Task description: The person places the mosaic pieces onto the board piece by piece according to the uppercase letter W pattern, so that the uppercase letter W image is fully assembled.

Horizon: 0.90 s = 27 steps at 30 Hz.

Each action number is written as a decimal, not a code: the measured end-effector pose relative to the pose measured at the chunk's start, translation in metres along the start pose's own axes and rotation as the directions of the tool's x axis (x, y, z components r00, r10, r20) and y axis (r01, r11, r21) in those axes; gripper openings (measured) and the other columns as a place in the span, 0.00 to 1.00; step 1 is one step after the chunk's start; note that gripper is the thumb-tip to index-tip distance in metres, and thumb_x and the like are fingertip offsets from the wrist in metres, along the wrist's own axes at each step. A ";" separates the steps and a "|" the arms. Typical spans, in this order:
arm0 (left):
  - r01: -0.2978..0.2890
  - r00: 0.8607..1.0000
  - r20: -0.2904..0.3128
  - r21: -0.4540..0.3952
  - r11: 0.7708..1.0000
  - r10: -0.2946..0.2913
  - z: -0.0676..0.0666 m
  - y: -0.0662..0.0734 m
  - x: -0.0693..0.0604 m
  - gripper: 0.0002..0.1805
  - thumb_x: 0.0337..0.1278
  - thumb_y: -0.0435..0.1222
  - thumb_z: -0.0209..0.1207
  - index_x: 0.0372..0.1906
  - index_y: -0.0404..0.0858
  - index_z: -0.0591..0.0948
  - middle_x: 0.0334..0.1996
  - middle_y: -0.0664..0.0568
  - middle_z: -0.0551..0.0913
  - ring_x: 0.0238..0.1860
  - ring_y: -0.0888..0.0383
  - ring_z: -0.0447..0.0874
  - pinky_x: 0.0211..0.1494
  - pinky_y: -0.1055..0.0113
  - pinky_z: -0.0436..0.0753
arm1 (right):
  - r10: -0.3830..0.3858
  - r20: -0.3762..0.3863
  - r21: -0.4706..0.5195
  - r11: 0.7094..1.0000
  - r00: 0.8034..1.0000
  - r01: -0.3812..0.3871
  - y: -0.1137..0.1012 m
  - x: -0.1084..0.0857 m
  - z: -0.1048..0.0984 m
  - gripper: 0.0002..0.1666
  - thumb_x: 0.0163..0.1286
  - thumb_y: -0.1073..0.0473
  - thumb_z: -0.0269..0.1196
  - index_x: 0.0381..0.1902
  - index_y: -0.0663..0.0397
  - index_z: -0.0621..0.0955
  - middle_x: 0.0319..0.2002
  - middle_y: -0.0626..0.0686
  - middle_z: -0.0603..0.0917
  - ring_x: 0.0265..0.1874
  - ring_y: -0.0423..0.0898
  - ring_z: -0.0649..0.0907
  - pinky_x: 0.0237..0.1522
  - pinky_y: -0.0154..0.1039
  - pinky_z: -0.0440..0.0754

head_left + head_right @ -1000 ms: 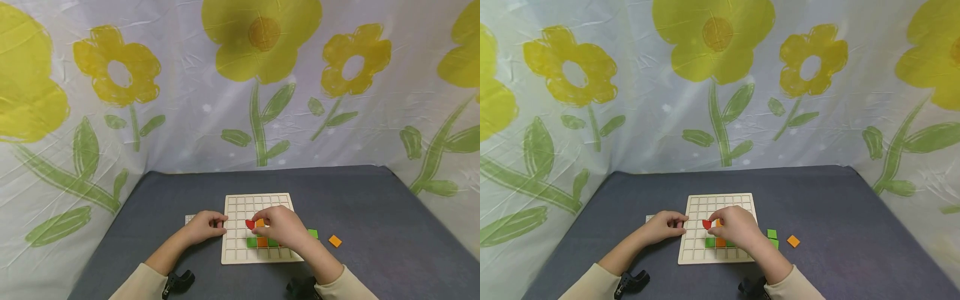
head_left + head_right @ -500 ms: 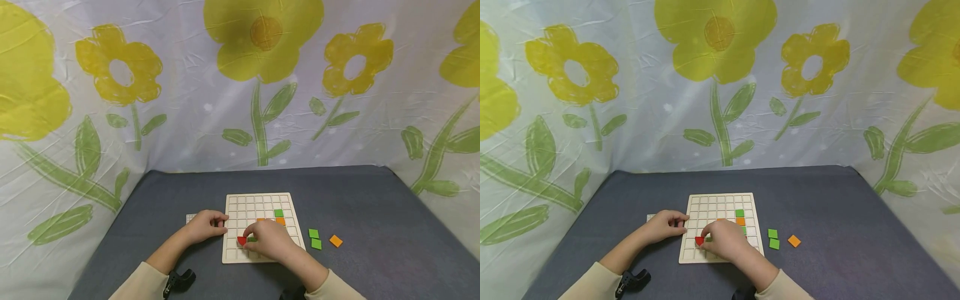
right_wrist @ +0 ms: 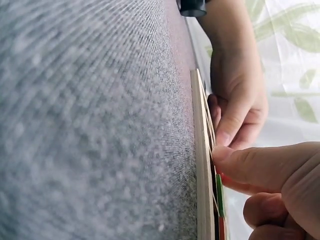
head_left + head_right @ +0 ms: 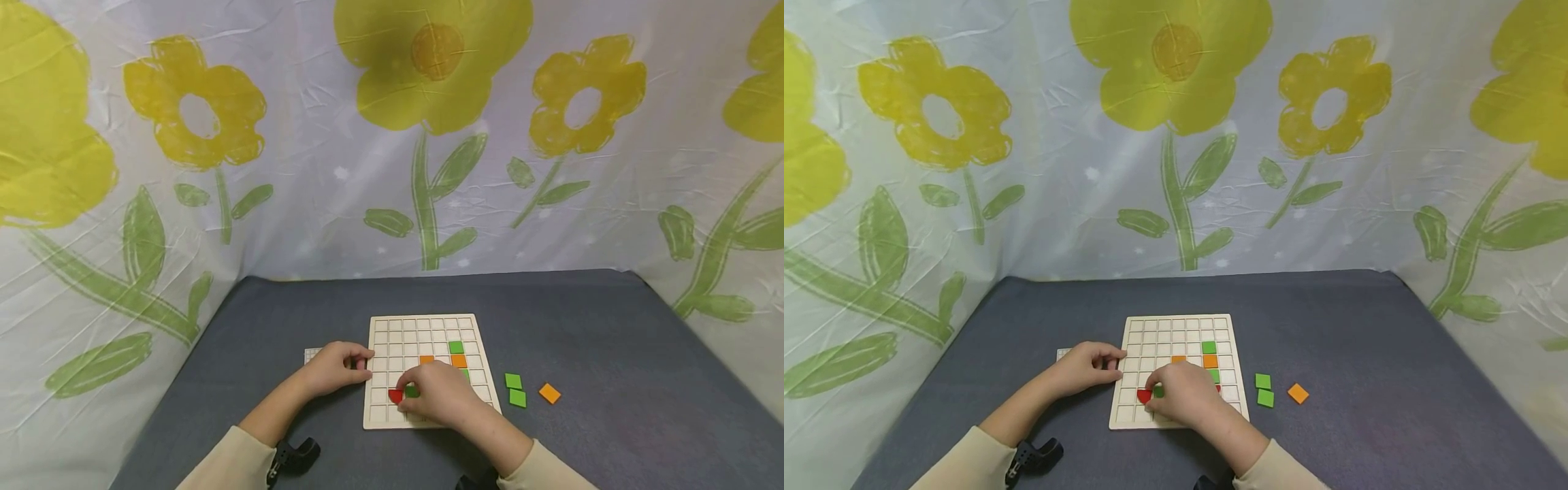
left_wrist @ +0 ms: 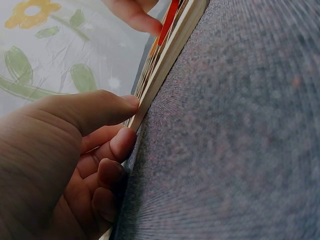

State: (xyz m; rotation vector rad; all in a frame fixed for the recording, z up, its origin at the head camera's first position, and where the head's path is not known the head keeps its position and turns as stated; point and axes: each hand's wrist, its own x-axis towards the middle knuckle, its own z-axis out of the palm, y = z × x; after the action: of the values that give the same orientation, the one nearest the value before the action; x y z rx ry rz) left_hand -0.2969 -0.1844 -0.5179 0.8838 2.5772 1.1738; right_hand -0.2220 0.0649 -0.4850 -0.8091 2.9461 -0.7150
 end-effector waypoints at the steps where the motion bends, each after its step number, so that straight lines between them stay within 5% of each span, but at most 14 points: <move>1: 0.000 1.000 0.001 -0.002 1.000 0.000 0.000 0.001 0.000 0.19 0.60 0.36 0.71 0.54 0.31 0.86 0.27 0.61 0.80 0.22 0.67 0.71 0.32 0.70 0.73 | 0.000 -0.001 0.001 1.000 1.000 0.000 0.000 0.000 0.000 0.10 0.57 0.51 0.78 0.36 0.44 0.90 0.20 0.35 0.76 0.22 0.35 0.72 0.21 0.34 0.69; 16: -0.009 1.000 0.005 0.004 1.000 0.009 -0.001 0.000 0.001 0.18 0.61 0.36 0.71 0.53 0.32 0.86 0.27 0.61 0.80 0.22 0.67 0.70 0.31 0.69 0.72 | 0.010 -0.024 -0.033 0.999 1.000 -0.011 0.000 -0.001 0.001 0.08 0.62 0.54 0.74 0.40 0.42 0.91 0.32 0.42 0.87 0.28 0.36 0.79 0.24 0.34 0.72; 27: 0.030 1.000 -0.004 -0.001 1.000 -0.030 0.000 0.001 0.001 0.19 0.60 0.36 0.71 0.54 0.32 0.86 0.27 0.60 0.80 0.22 0.65 0.70 0.32 0.69 0.72 | 0.089 -0.021 0.093 0.992 0.996 -0.087 0.019 -0.007 -0.030 0.15 0.67 0.51 0.72 0.49 0.47 0.90 0.16 0.38 0.73 0.15 0.36 0.70 0.20 0.37 0.67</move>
State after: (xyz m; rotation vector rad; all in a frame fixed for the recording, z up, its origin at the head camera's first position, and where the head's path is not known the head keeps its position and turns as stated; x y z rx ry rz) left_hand -0.2968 -0.1835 -0.5166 0.8407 2.5835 1.1700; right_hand -0.2292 0.0954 -0.4670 -0.6636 2.9239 -0.8534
